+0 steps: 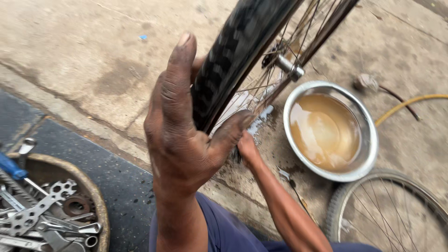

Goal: The person scrubs the rim and spokes of a bicycle wheel using a wire brush and water from a metal bowl. They repeatedly dip the brush into the bowl and scrub different sections of the wheel while holding it upright.

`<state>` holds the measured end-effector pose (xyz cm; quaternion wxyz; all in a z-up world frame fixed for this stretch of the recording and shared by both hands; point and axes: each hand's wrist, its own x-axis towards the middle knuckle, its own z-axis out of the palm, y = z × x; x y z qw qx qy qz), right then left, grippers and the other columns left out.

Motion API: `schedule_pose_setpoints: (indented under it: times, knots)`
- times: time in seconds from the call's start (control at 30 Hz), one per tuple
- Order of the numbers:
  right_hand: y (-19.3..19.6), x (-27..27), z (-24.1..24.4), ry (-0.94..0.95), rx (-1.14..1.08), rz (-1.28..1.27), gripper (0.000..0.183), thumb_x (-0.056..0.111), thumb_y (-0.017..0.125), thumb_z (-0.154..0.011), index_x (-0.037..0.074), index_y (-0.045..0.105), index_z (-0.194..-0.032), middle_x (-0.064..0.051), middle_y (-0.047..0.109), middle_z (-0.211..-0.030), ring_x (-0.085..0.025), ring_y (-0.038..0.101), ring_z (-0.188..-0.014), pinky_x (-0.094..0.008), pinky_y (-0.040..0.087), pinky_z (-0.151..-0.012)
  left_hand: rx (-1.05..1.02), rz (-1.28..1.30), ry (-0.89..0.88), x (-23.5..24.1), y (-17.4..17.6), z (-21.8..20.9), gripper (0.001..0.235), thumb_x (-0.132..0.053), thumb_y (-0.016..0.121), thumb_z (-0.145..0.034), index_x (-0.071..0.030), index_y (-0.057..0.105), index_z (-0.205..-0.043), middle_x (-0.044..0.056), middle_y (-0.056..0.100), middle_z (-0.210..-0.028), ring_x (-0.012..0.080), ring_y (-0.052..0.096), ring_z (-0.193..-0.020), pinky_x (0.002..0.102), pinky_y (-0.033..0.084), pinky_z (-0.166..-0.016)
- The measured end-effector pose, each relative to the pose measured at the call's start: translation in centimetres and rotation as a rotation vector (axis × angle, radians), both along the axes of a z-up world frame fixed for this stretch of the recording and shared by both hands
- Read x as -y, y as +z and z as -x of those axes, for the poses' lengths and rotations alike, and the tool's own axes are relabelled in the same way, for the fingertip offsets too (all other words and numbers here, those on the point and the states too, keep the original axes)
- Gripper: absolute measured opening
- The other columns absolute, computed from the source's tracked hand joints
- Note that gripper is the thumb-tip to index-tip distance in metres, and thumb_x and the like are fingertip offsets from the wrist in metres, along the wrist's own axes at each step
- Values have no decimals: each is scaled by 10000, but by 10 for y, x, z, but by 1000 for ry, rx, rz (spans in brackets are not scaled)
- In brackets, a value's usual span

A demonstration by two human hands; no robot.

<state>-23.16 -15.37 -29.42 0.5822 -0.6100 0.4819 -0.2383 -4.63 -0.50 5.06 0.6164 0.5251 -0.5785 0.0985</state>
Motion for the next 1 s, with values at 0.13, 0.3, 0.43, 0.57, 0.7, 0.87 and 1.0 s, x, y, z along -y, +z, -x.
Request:
schedule_pose_setpoints:
  times: [0.13, 0.3, 0.43, 0.57, 0.7, 0.87, 1.0]
  knots:
    - [30, -65, -18, 63, 90, -181, 396, 217, 630, -923, -73, 626, -1193, -191, 700, -1034, -252, 644, -919, -387, 539, -845, -261, -254, 140, -21, 9, -5, 736, -419, 755, -972, -64, 416, -1519, 154, 726, -1267, 257, 790, -1061, 368, 643, -879]
    - [56, -102, -18, -63, 234, -111, 414, 203, 642, -916, 16, 568, -1279, -116, 711, -1108, -212, 665, -1038, -347, 523, -922, -158, -167, 289, -16, -3, -23, 786, -448, 801, -977, -87, 420, -1563, 120, 747, -1243, 235, 790, -1061, 353, 652, -887]
    - [46, -117, -5, 127, -267, 407, 324, 195, 697, -908, 59, 663, -1201, -115, 702, -1107, -237, 648, -1050, -368, 501, -913, -224, -168, 309, -26, -7, -36, 783, -479, 794, -930, -111, 463, -1537, 98, 762, -1176, 224, 801, -1034, 351, 694, -852]
    - [34, -101, 3, 79, -167, 262, 272, 202, 697, -912, 85, 696, -1157, -92, 749, -1036, -227, 704, -940, -375, 553, -846, -246, -185, 319, -23, -2, -37, 813, -502, 780, -878, -96, 468, -1509, 113, 754, -1138, 233, 790, -989, 342, 692, -800]
    - [43, -76, -4, 49, -272, 132, 233, 221, 666, -938, 114, 735, -1134, -92, 782, -965, -217, 716, -855, -387, 581, -787, -237, -170, 304, -23, 2, -36, 819, -505, 784, -877, -67, 474, -1496, 140, 741, -1140, 252, 784, -1003, 355, 685, -789]
    - [35, -93, -2, -43, -382, -79, 246, 241, 601, -1015, 119, 689, -1210, -174, 711, -1024, -340, 636, -813, -492, 568, -720, -198, -166, 304, -24, 0, -33, 823, -508, 771, -891, -42, 468, -1498, 176, 723, -1189, 282, 776, -1031, 361, 685, -800]
    - [16, -70, -2, 1, -393, 130, 281, 247, 609, -964, 128, 703, -1200, -109, 760, -1087, -239, 714, -926, -410, 597, -839, -174, -200, 333, -23, 0, -26, 821, -530, 755, -900, -39, 472, -1494, 177, 728, -1165, 287, 778, -1012, 371, 673, -807]
